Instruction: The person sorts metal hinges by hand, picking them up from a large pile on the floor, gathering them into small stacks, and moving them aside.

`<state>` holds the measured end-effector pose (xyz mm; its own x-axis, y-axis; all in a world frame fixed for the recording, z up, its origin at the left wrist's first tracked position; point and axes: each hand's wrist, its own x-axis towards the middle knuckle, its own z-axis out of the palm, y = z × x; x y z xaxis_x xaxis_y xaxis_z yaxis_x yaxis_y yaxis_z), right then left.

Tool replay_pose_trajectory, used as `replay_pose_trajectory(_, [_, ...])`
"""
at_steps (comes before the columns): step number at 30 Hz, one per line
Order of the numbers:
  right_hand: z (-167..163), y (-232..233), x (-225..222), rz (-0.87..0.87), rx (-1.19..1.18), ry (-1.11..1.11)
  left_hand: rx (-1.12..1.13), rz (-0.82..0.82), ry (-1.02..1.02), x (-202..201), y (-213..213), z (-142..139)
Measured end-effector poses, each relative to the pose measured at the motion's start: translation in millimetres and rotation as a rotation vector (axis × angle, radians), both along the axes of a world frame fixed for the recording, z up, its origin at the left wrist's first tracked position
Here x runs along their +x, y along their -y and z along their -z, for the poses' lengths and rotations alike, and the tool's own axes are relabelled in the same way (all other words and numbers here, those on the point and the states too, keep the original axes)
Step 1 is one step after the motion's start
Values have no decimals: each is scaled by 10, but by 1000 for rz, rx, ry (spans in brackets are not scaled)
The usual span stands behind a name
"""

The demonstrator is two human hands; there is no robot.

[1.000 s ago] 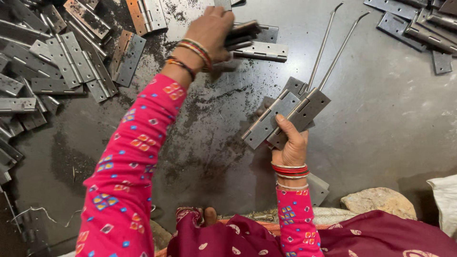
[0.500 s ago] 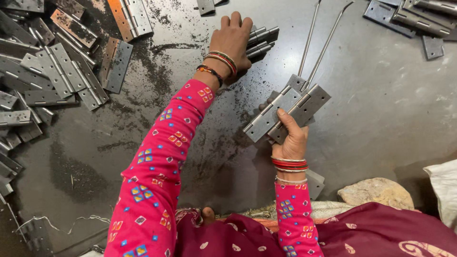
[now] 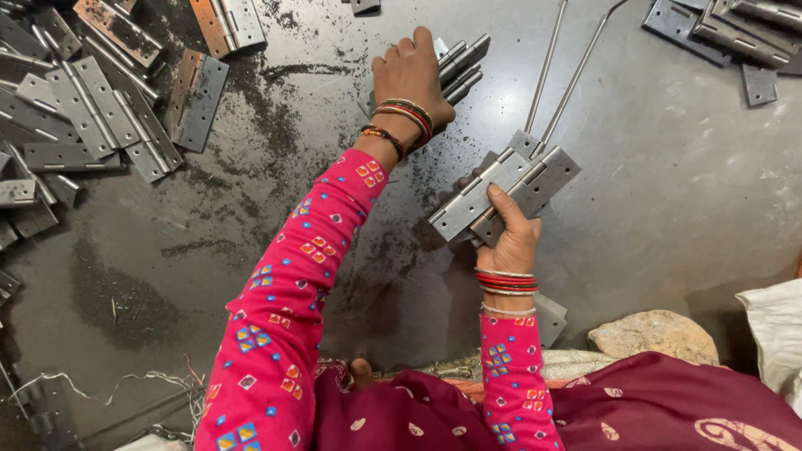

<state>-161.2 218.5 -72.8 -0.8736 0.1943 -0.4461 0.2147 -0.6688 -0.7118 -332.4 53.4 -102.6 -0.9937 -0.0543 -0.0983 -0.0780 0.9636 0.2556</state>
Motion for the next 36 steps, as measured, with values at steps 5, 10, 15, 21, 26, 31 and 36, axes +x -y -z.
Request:
replay_pose_trajectory(5, [187, -72, -44, 145, 223, 109, 35, 44, -39, 37, -47, 19])
replay_pose_trajectory(10, [343, -214, -45, 126, 230, 53, 27, 46, 46, 72, -74, -15])
replay_pose_trajectory(15, [465, -397, -68, 120, 299, 42, 33, 101, -84, 152, -75, 32])
replay_pose_trajectory(21, [470, -456, -91, 147, 311, 68, 286, -63, 73, 262, 87, -99])
replay_pose_trajectory(26, [252, -507, -110, 203, 148, 84, 389, -107, 162, 918, -31, -386])
replay_pose_trajectory(31, [-103, -779, -89, 400, 196, 44, 262, 103, -10, 1845, -563, -411])
replay_pose_trajectory(36, [-343, -990, -4, 402, 152, -99, 151, 88, -9, 2114, -665, -266])
